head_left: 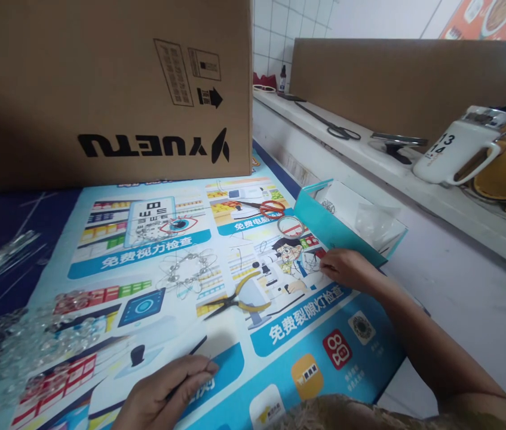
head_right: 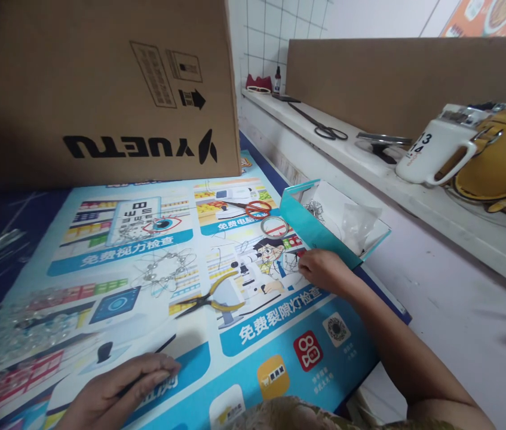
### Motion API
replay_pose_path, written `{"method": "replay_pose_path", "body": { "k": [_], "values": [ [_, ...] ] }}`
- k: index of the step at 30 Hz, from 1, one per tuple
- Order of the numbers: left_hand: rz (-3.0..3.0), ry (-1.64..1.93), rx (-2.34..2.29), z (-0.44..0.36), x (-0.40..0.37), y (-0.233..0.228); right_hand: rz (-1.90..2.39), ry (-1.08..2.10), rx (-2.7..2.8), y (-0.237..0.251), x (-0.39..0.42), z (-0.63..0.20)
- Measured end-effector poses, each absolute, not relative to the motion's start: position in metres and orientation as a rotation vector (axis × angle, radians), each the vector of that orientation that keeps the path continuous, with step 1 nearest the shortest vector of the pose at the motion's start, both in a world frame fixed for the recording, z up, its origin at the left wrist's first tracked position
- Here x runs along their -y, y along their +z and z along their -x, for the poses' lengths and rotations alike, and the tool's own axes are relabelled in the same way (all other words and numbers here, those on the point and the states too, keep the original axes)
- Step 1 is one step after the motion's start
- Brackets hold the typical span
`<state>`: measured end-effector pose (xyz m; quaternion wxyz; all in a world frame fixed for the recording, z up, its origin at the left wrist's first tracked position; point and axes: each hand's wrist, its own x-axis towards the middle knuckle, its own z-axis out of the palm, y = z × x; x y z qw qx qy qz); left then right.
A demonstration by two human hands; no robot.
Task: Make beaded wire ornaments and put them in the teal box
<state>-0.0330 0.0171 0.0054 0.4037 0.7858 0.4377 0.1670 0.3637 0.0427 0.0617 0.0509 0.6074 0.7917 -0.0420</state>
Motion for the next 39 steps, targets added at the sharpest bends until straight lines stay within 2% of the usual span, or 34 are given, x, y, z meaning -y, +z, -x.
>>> {"method": "replay_pose_path", "body": {
  "k": [10, 17, 19, 23, 31, 35, 39],
  "values": [
    [-2.000, 0.419, -1.103, 0.035, -0.017, 0.003, -1.950, 0.003, -2.378, 0.029, -0.048, -0.342],
    [-1.997, 0.434, -1.083, 0.036, -0.017, 0.002, -2.123, -0.090, -2.397, 0.052, -0.046, -0.357],
    [-2.003, 0.439, -1.086, 0.036, -0.017, 0.001, -2.226, -0.221, -2.392, 0.058, -0.045, -0.366],
    [-2.003, 0.450, -1.101, 0.034, -0.017, 0.003, -2.442, -0.773, -2.323, 0.060, -0.045, -0.375],
    [-1.975, 0.463, -1.106, 0.030, -0.018, 0.010, -2.401, -1.651, -2.242, 0.063, -0.049, -0.350],
    [-1.946, 0.468, -1.104, 0.029, -0.017, 0.011, -2.352, -1.852, -2.182, 0.062, -0.052, -0.341],
    [-1.796, 0.550, -1.183, 0.026, -0.011, 0.012, -2.347, -1.826, -2.200, 0.056, -0.053, -0.336]
  ]
}}
